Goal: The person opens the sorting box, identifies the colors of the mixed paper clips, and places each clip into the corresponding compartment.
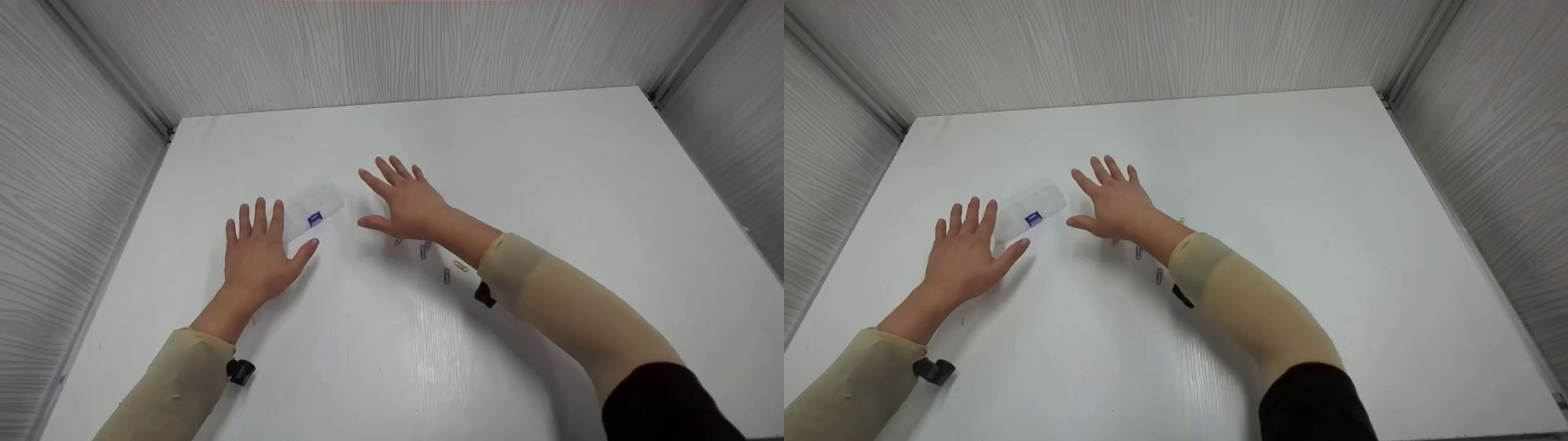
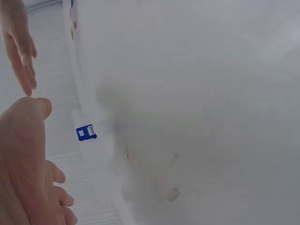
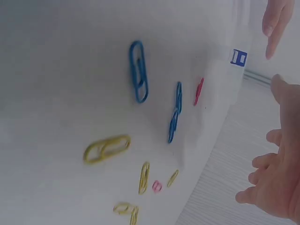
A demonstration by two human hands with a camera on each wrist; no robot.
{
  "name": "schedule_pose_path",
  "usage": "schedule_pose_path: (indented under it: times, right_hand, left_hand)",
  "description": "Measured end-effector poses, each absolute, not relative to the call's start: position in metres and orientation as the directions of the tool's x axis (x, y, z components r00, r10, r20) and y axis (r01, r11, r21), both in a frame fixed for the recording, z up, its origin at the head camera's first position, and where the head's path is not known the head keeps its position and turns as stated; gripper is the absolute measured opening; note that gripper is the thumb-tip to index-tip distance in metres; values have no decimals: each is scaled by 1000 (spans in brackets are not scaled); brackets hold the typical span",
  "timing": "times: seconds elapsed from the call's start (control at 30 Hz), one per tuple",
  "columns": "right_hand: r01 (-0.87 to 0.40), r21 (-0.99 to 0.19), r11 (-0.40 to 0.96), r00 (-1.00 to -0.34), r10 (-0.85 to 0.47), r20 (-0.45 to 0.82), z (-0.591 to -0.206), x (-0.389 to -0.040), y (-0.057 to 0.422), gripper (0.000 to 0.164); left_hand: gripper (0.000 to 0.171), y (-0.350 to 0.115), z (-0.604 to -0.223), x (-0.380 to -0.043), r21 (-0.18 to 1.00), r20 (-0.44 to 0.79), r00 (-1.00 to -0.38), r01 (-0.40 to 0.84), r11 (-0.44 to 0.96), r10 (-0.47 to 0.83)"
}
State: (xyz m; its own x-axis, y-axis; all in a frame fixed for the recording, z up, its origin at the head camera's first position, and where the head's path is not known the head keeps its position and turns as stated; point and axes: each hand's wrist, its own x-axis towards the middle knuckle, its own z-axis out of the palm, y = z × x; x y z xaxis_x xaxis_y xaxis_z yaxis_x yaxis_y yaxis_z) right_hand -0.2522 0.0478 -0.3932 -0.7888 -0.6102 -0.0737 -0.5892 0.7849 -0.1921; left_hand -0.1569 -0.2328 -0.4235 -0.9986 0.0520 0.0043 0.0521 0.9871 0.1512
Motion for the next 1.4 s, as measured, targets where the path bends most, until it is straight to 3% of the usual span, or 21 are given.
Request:
schedule_pose_path:
  times: [0.37,0.8,1.07,1.4]
  right_hand:
    - [-635,-216,742,-724,-669,-167,-412,-261,0,88]
    - [-614,-217,759,-713,-651,-259,-422,-263,-13,87]
    - [-594,-203,778,-731,-628,-267,-419,-265,-2,83]
    - [-550,-203,810,-764,-586,-270,-416,-274,45,77]
  left_hand:
    - [101,-238,-431,-150,168,-55,-998,31,985,40]
    - [101,-237,-434,-153,181,-70,-996,48,982,61]
    - [101,-232,-433,-167,182,-104,-989,83,980,103]
    - [99,-203,-431,-204,157,-146,-969,177,972,200]
